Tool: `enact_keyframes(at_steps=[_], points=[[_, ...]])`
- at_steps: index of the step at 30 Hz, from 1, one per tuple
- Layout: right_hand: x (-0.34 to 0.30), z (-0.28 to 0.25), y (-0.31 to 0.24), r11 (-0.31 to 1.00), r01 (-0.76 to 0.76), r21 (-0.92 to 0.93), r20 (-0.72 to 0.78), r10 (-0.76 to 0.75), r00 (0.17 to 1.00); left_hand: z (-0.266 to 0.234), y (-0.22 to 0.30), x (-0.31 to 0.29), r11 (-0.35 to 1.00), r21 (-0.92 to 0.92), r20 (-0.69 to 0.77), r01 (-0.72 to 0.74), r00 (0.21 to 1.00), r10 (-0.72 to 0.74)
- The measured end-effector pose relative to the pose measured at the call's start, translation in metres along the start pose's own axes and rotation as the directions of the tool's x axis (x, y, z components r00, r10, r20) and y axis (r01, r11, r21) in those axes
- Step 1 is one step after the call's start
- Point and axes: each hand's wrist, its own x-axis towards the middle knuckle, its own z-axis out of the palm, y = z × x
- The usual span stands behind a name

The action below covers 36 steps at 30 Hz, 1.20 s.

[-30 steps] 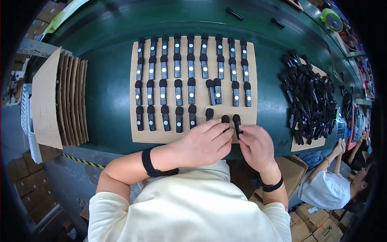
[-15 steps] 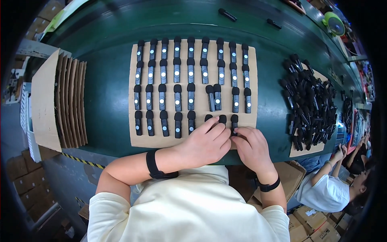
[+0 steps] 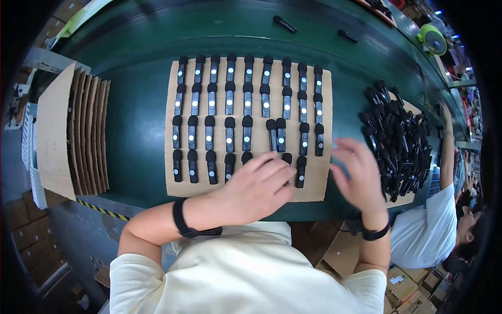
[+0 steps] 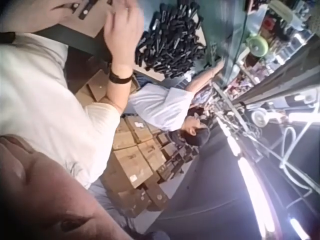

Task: The person picks up a microphone and a receiver, presses them together, and places the assembled unit onto a cardboard sheet. After filling the sheet, the person sets it aside and takes a new cardboard sheet from a stack to repeat the process.

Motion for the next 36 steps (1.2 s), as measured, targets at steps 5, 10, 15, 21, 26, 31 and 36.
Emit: enact_keyframes(at_steps=[5, 10, 15, 21, 26, 31, 36], points=[[0.057, -0.022, 0.055, 0.999, 0.035, 0.001, -0.048, -0.035, 0.998, -0.074, -0.031, 0.012, 0.951, -0.240, 0.059, 0.194, 0.981, -0.185], [0.124, -0.018, 0.124, 0.982, -0.162, -0.096, -0.011, 0.162, 0.987, -0.118, -0.108, 0.050, 0.986, -0.094, 0.053, 0.141, 0.989, -0.136], [0.191, 0.010, 0.193, 0.944, -0.182, -0.275, -0.088, 0.164, 0.983, -0.113, -0.214, 0.094, 0.968, -0.006, 0.122, 0.252, 0.961, -0.249], [0.225, 0.041, 0.241, 0.869, -0.278, -0.409, -0.169, 0.228, 0.959, -0.073, -0.289, 0.136, 0.924, 0.164, 0.225, 0.346, 0.899, -0.376], [0.227, 0.024, 0.230, 0.863, -0.333, -0.379, -0.088, 0.325, 0.942, -0.032, -0.329, 0.139, 0.918, 0.276, 0.268, 0.287, 0.894, -0.360], [0.191, -0.011, 0.170, 0.920, -0.330, -0.212, 0.072, 0.351, 0.934, -0.018, -0.347, 0.134, 0.923, 0.340, 0.248, 0.179, 0.930, -0.272], [0.137, -0.023, 0.127, 0.819, -0.467, -0.334, 0.122, 0.528, 0.840, -0.035, -0.323, 0.140, 0.886, 0.352, 0.336, 0.303, 0.842, -0.421]])
